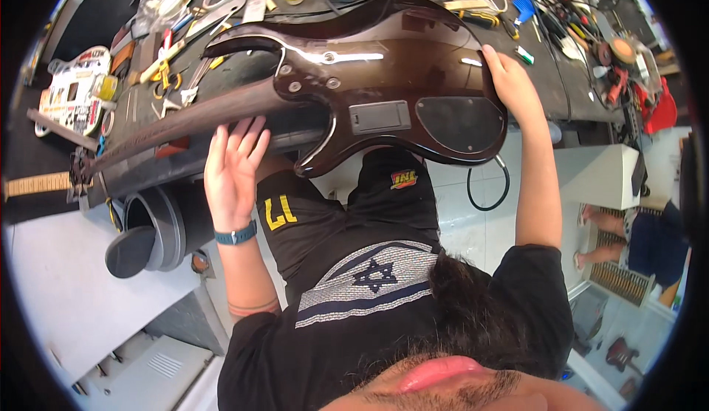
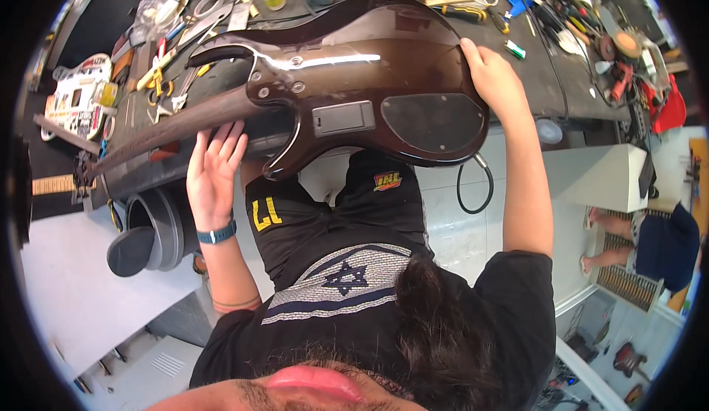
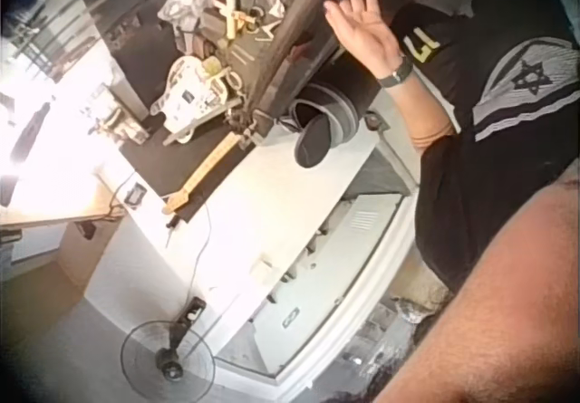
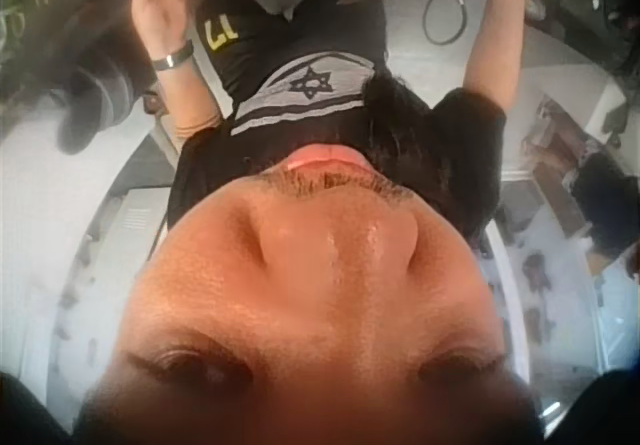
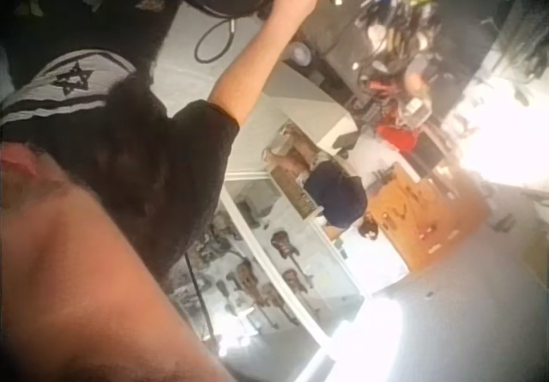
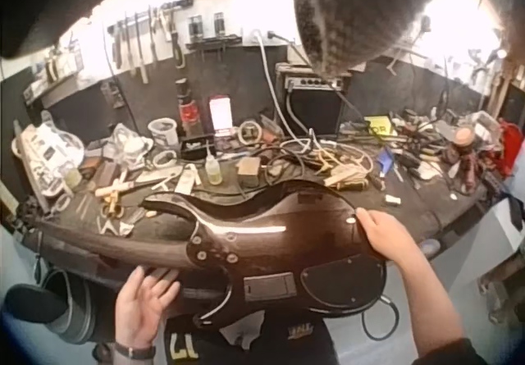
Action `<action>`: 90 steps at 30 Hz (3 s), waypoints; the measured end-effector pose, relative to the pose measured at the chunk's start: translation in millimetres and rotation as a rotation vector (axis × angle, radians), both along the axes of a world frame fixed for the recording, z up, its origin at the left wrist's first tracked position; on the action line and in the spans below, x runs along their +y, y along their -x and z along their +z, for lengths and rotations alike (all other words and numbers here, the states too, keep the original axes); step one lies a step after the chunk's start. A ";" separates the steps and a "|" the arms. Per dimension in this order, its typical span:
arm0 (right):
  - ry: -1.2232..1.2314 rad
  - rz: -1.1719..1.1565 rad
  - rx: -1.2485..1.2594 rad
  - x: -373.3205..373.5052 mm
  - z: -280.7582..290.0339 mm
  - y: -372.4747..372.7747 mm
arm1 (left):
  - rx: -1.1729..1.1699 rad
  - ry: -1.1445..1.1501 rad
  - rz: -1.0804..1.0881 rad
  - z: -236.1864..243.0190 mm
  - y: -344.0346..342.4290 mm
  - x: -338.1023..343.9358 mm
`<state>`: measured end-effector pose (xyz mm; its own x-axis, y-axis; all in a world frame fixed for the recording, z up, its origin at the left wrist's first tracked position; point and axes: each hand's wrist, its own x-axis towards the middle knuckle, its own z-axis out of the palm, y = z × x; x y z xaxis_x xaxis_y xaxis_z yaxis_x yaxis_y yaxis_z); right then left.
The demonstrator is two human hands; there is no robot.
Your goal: The person positions a plastic plate over the opening on the back of a bass guitar, fastens it with a screwdriver, and plays several notes on the instrument.
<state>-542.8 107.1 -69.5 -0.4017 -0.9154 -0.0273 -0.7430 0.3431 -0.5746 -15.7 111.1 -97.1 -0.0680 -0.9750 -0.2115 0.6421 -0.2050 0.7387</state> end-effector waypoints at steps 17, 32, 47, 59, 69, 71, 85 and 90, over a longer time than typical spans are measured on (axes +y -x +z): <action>0.535 -0.490 -0.860 124.0 15.6 -26.3 | 0.127 0.403 -0.078 57.8 41.1 51.0; 0.587 -0.347 -1.596 433.8 -129.8 -6.8 | 0.272 0.368 -0.488 -57.4 33.1 263.7; -0.609 0.621 -0.304 350.3 27.3 -89.3 | 0.048 0.347 -0.466 -31.5 44.6 290.6; -0.428 0.772 -0.143 333.7 25.1 -89.9 | 0.375 0.386 -0.099 -12.9 -130.0 232.0; -0.757 0.697 -0.155 295.9 12.1 -71.6 | 0.340 0.542 0.003 28.9 -197.5 201.0; -0.504 0.729 -0.383 291.7 -37.4 -61.0 | 0.353 0.542 -0.015 30.0 -194.6 198.7; -0.745 0.717 -0.209 264.0 -114.1 -55.6 | 0.282 0.501 -0.014 25.2 -210.6 193.1; -0.961 0.704 -0.198 255.3 -114.9 -58.2 | 0.181 0.483 0.059 20.6 -238.6 189.4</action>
<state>-484.6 362.4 -184.5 0.2650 -0.5040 -0.8220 -0.8672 0.2482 -0.4317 222.9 300.5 -76.4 -0.0040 -0.9619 0.2733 0.7688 0.1718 0.6160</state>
